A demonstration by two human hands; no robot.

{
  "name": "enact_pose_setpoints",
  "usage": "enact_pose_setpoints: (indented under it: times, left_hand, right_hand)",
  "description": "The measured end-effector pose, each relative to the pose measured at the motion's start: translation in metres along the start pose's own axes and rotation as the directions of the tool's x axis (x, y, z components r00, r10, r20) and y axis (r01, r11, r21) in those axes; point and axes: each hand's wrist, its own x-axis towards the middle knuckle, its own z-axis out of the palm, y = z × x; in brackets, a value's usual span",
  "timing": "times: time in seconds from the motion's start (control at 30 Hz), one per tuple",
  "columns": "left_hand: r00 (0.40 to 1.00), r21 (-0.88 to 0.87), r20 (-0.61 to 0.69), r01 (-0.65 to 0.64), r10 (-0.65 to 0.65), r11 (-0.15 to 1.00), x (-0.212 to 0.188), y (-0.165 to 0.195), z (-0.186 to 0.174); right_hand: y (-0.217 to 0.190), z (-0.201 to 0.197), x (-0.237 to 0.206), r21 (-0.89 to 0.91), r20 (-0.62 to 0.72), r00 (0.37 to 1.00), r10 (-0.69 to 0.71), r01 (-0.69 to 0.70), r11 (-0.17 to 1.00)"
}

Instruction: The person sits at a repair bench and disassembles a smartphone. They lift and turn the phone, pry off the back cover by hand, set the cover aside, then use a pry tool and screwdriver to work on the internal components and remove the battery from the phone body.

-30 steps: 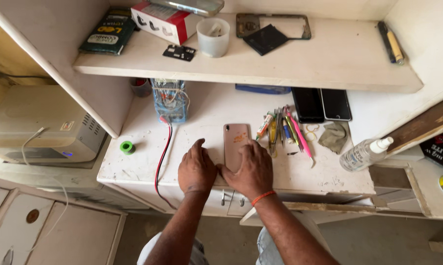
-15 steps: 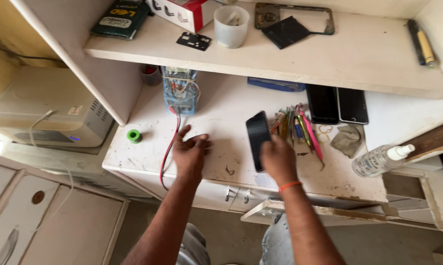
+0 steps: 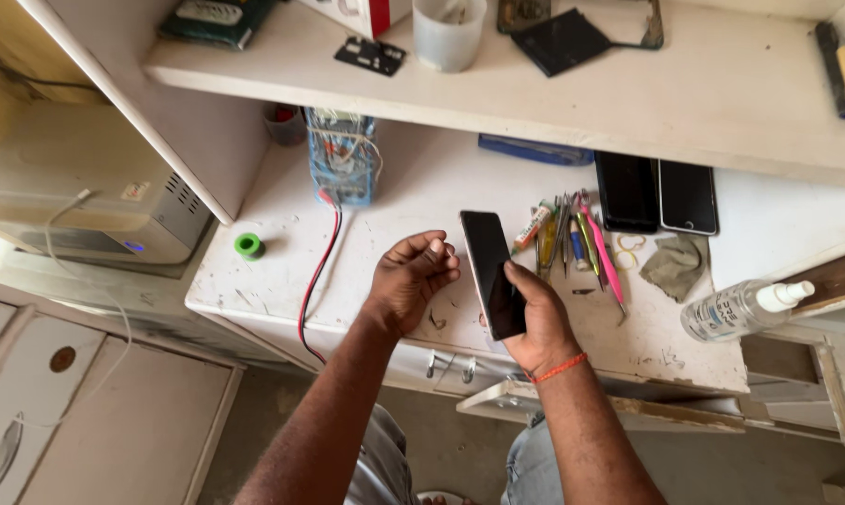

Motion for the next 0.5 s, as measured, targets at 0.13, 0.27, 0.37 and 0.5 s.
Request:
enact_pose_setpoints:
  times: [0.13,0.27,0.37,0.5]
  left_hand:
    - [1.0,-0.009,-0.011,-0.008,0.007,1.0,-0.0021,-0.004,-0.0036]
    - [0.999,-0.06,-0.002,-0.035,0.035,0.998,-0.0037,-0.0036,-0.0035]
    - [0.998,-0.11,-0.008,-0.057,0.057,0.992,-0.0054,-0.0019,-0.0025]
    - [0.997,-0.117,-0.023,-0.073,0.071,0.99,-0.0066,-0.0013,0.0012]
  right_hand:
    - [-0.0001,0.0023,-0.0022,0.001,-0.033,0.999,0.007,-0.007,1.0]
    - [-0.0012,0.0056,-0.0052,-0.01,-0.025,1.0,-0.001,0.001,1.0]
    - [-0.0018,0.0037,-0.0058,-0.018,-0.005,1.0,0.005,-0.005,1.0]
    - [-0.0006,0.0008,-0.0052,-0.04,0.025,1.0,0.009,-0.008,0.999]
